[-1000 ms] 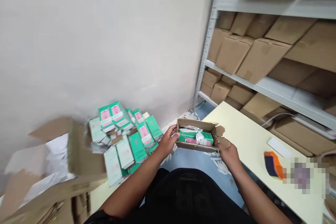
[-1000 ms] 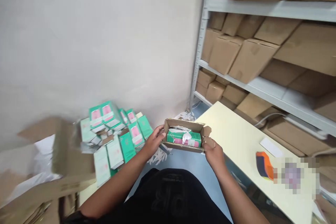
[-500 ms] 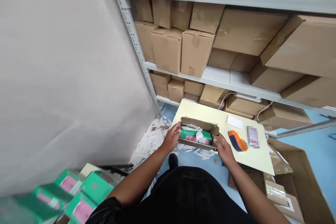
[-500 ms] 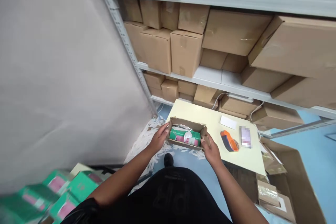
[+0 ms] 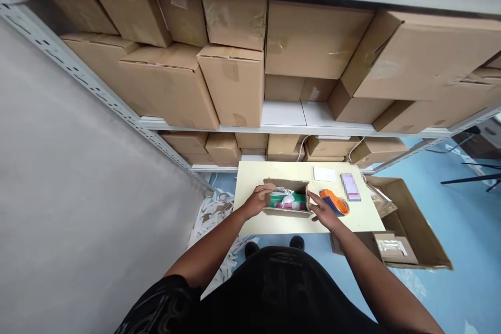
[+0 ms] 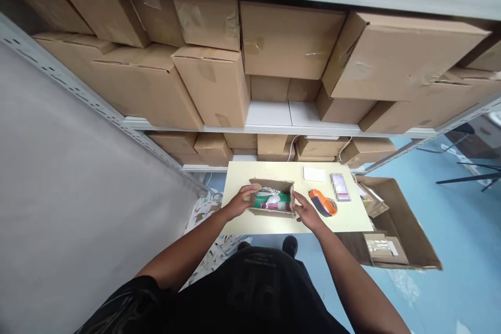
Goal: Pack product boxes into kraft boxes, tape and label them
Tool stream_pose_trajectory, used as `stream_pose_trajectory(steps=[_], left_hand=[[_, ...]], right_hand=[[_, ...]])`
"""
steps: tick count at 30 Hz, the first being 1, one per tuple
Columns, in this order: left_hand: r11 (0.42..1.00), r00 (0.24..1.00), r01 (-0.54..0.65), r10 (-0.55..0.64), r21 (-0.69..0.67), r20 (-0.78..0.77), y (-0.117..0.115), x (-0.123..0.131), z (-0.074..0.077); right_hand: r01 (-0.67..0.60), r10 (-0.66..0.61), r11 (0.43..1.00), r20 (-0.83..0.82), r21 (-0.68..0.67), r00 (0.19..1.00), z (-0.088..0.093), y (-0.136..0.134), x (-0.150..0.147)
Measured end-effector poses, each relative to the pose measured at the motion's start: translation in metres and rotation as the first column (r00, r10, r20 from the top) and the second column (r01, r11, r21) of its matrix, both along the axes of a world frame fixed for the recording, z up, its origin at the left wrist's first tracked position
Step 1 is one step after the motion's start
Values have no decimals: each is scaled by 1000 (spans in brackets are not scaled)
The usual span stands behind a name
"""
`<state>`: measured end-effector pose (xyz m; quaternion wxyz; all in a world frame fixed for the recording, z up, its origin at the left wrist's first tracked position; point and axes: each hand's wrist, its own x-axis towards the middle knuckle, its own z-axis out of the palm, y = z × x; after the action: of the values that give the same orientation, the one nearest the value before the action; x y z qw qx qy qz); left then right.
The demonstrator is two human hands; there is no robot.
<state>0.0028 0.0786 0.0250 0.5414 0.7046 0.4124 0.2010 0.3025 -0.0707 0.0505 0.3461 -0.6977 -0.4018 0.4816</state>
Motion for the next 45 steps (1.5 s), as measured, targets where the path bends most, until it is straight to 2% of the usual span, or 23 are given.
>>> stream_pose_trajectory(steps=[4, 8, 11, 13, 15, 18, 20, 23, 27, 29, 32, 34, 37, 39, 41, 43, 45], left_hand=[[997, 997, 2, 5, 81, -82, -5, 17, -8], [989, 983, -81, 99, 125, -151, -11, 30, 0], [984, 979, -98, 122, 146, -161, -12, 34, 7], [985, 979, -86, 112, 152, -173, -13, 34, 10], [986, 978, -89, 113, 140, -173, -16, 32, 10], [987, 982, -91, 111, 134, -152, -19, 27, 9], [985, 985, -62, 86, 162, -148, -21, 24, 7], [982, 987, -15, 44, 190, -151, -21, 19, 8], [982, 994, 6, 15, 186, -109, -23, 15, 15], [970, 983, 7, 37, 241, -178, -26, 20, 20], [918, 937, 45, 97, 394, -334, -33, 39, 24], [896, 927, 141, 31, 421, -375, -37, 55, 21], [889, 906, 280, -120, 363, -406, -44, 74, 12], [887, 886, 304, -129, 348, -445, -47, 80, 6], [889, 867, 301, -104, 345, -487, -49, 84, 3], [911, 857, 269, -79, 312, -509, -49, 89, 4], [954, 876, 166, -27, 249, -482, -45, 94, 8]], right_hand=[[-156, 144, 987, 239, 31, 960, -27, 9, 25], [-290, 271, 957, 293, 23, 917, -45, 12, 44], [-320, 285, 946, 330, 53, 900, -49, 15, 48], [-291, 254, 953, 306, 82, 918, -49, 14, 51], [-257, 230, 960, 208, 110, 951, -47, 7, 57], [-277, 274, 954, 46, 113, 961, -43, -12, 66], [-315, 313, 944, 31, 94, 949, -38, -24, 65], [-268, 252, 959, 148, 95, 956, -33, -27, 46], [-89, 42, 988, 347, 122, 937, -36, -8, 15], [-23, -17, 995, 389, 99, 921, -40, 3, 6], [18, -38, 998, 420, 52, 907, -44, 13, 1], [19, -31, 999, 408, 32, 912, -45, 15, 5], [21, -42, 998, 375, 60, 926, -46, 6, 24], [26, -64, 996, 504, 82, 861, -48, -7, 47], [36, -33, 999, 730, 11, 683, -52, -20, 73], [76, 120, 979, 836, -190, 536, -58, -28, 95], [93, 292, 917, 809, -389, 510, -66, -28, 110]])
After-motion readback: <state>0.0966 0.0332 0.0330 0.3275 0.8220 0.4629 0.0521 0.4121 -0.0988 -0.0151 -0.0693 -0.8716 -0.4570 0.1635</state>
